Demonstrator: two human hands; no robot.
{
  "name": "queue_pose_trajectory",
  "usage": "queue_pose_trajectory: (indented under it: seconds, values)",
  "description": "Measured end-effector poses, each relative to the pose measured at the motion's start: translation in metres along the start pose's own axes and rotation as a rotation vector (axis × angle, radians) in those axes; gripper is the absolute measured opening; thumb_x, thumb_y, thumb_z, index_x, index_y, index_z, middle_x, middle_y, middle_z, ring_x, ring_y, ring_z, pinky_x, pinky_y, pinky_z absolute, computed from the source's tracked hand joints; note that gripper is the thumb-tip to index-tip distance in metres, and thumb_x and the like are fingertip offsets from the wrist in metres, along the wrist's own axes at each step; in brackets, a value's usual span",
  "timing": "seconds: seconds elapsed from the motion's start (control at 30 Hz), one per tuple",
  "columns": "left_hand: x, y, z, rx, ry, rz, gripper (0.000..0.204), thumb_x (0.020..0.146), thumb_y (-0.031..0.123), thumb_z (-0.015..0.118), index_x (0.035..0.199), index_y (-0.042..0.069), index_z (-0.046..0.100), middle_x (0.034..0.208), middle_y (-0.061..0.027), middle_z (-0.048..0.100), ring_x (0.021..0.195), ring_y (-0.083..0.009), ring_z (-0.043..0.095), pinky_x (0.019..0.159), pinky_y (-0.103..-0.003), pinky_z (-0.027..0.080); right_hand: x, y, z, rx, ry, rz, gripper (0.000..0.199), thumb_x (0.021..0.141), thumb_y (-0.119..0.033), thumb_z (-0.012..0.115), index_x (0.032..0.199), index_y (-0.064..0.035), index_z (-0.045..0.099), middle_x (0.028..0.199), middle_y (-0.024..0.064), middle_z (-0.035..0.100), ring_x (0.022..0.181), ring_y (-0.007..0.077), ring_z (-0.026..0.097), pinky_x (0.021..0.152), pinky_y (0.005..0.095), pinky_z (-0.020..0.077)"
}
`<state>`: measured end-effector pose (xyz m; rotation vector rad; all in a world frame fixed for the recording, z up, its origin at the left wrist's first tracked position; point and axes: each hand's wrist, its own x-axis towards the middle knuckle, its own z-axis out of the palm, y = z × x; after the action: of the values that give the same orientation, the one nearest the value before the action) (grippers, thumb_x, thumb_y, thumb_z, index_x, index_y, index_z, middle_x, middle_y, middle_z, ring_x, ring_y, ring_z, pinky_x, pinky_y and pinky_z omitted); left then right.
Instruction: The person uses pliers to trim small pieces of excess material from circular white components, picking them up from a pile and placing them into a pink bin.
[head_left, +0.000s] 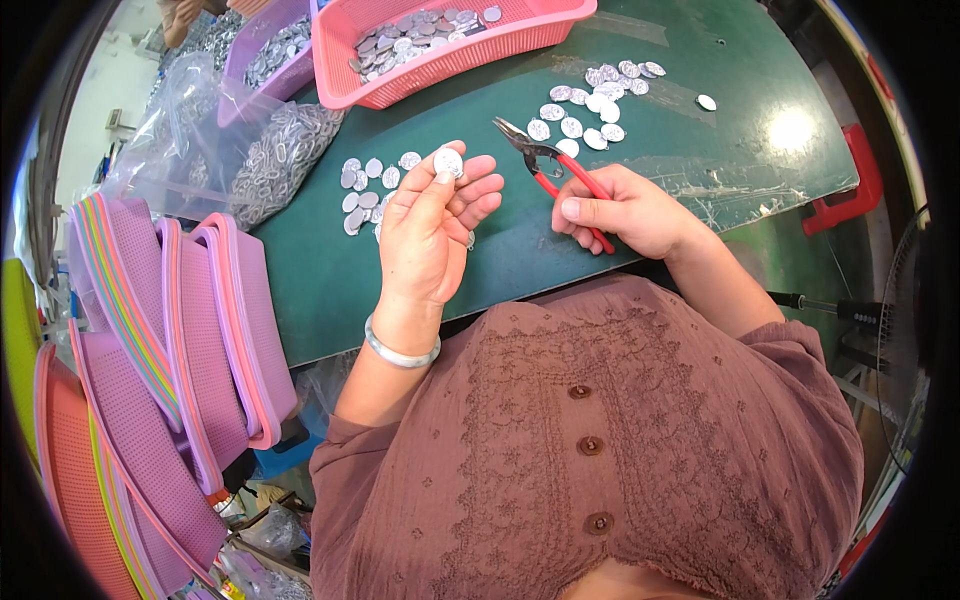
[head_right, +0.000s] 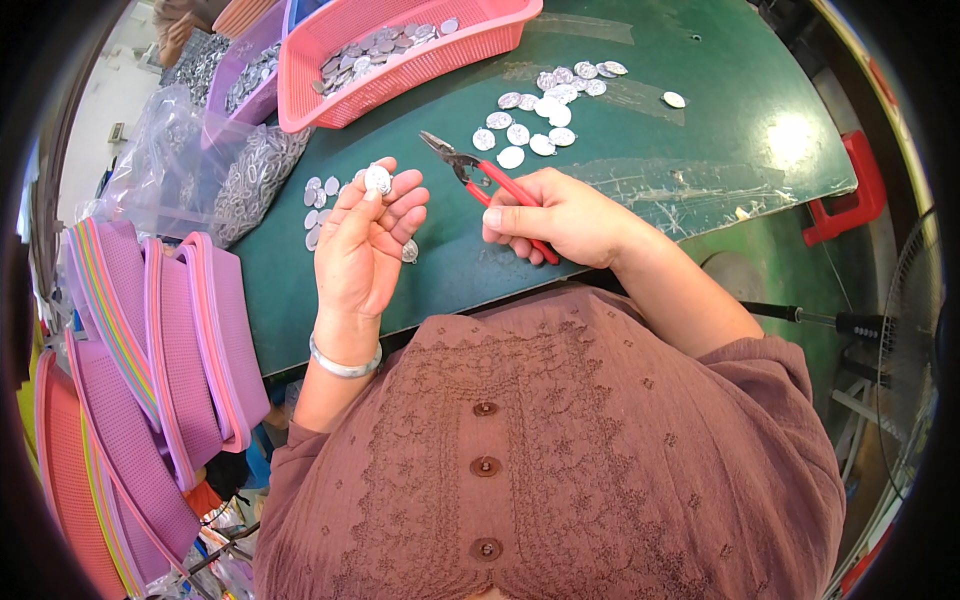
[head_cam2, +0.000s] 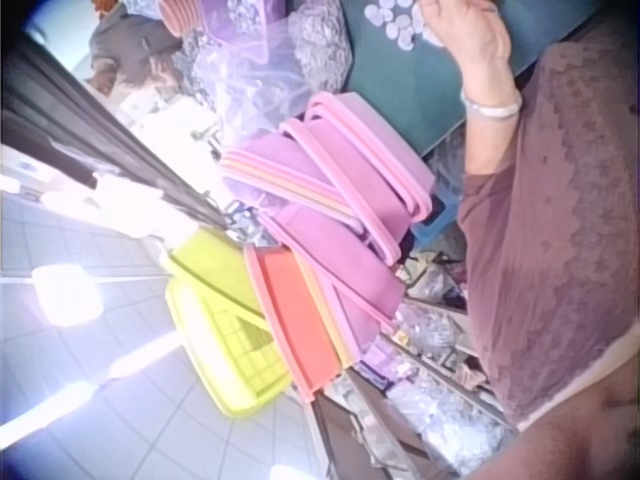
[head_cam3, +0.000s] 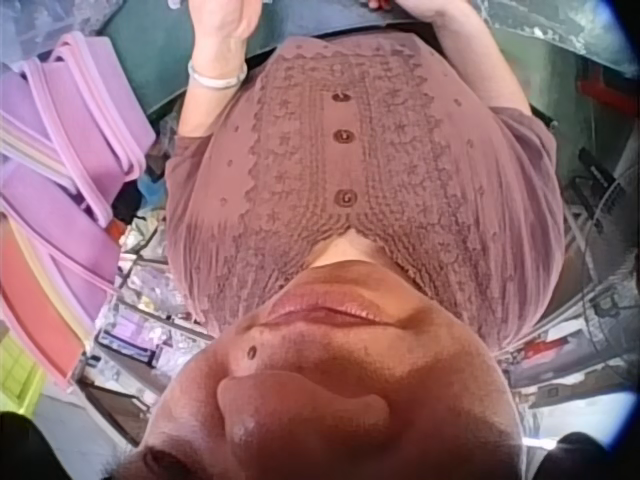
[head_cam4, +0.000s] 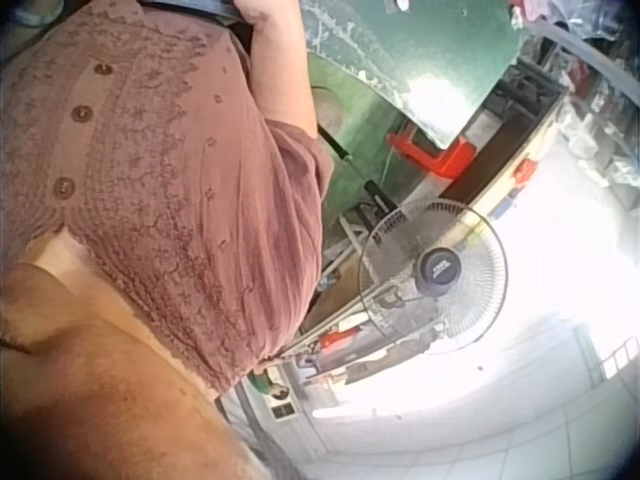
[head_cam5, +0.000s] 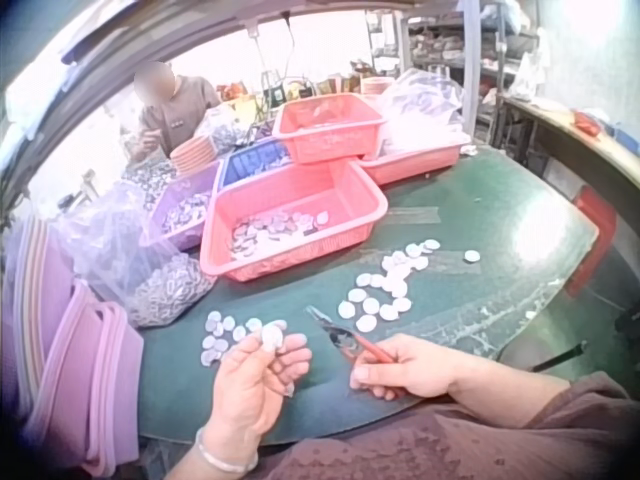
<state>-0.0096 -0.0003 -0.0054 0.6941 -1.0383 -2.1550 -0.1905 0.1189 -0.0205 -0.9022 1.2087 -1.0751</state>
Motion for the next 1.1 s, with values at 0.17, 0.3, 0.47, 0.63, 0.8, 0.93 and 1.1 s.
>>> queue_pose_trajectory:
  seconds: [0.17,0.3,0.47,0.63,0.8,0.93,1.1]
  values:
    - [0.008,-0.003,0.003,0.193,0.095,-0.093,0.020,0.090,0.010,0.043,0.104,-0.003,0.050,0.093,-0.0161,0.061,0.078,-0.0209,0.062,0.068,-0.029,0.051,-0.001,0.002,-0.001,0.012,-0.017,-0.075,0.027,0.084,-0.029,0.057,0.079,-0.0026,0.060,0.062,-0.0008,0.052,0.054,0.0057,0.047,0.049,0.0194,0.0386]
    - [0.019,-0.017,0.020,0.384,0.022,-0.268,0.017,0.088,0.007,0.042,0.101,-0.004,0.043,0.081,-0.0159,0.060,0.064,-0.0207,0.060,0.055,-0.027,0.050,-0.003,0.004,-0.004,0.048,-0.050,-0.089,0.025,0.083,-0.028,0.058,0.079,-0.0028,0.060,0.063,-0.0009,0.052,0.055,0.0060,0.047,0.050,0.0195,0.0381]
    - [0.027,-0.018,0.030,0.796,-0.094,-0.197,0.029,0.088,0.010,0.046,0.113,-0.005,0.040,0.068,-0.0118,0.058,0.055,-0.0165,0.058,0.048,-0.026,0.046,-0.005,0.006,-0.005,0.019,-0.054,-0.080,0.024,0.083,-0.027,0.058,0.079,-0.0031,0.061,0.062,-0.0005,0.052,0.055,0.0064,0.047,0.050,0.0196,0.0377]
    - [0.042,0.000,-0.013,1.329,0.045,0.310,0.021,0.082,0.012,0.057,0.101,0.003,0.059,0.062,-0.0039,0.058,0.050,-0.0111,0.052,0.047,-0.026,0.043,-0.005,0.006,-0.005,0.037,-0.054,-0.096,0.026,0.083,-0.028,0.058,0.079,-0.0028,0.060,0.062,0.0000,0.051,0.055,0.0066,0.048,0.049,0.0198,0.0377]
    - [0.036,0.035,-0.041,1.763,0.096,0.290,0.019,0.076,0.010,0.056,0.092,0.009,0.064,0.083,-0.0104,0.057,0.080,-0.0277,0.057,0.070,-0.036,0.046,-0.003,0.005,-0.007,0.019,-0.085,-0.095,0.026,0.082,-0.029,0.059,0.080,-0.0028,0.060,0.062,0.0001,0.051,0.056,0.0066,0.048,0.050,0.0198,0.0379]
    - [0.034,0.040,-0.045,1.802,-0.041,0.317,0.025,0.070,0.005,0.059,0.095,0.006,0.064,0.079,-0.0104,0.054,0.071,-0.0235,0.055,0.067,-0.033,0.044,-0.003,0.006,-0.007,0.022,-0.092,-0.084,0.026,0.083,-0.028,0.058,0.080,-0.0029,0.060,0.062,0.0001,0.051,0.056,0.0067,0.048,0.050,0.0199,0.0379]
    - [0.036,0.044,-0.042,1.721,-0.052,0.259,0.016,0.070,0.005,0.059,0.086,0.005,0.062,0.075,-0.0080,0.055,0.069,-0.0201,0.056,0.062,-0.032,0.044,-0.003,0.005,-0.006,0.020,-0.081,-0.089,0.025,0.083,-0.028,0.058,0.080,-0.0030,0.060,0.062,0.0000,0.051,0.056,0.0066,0.048,0.050,0.0198,0.0379]
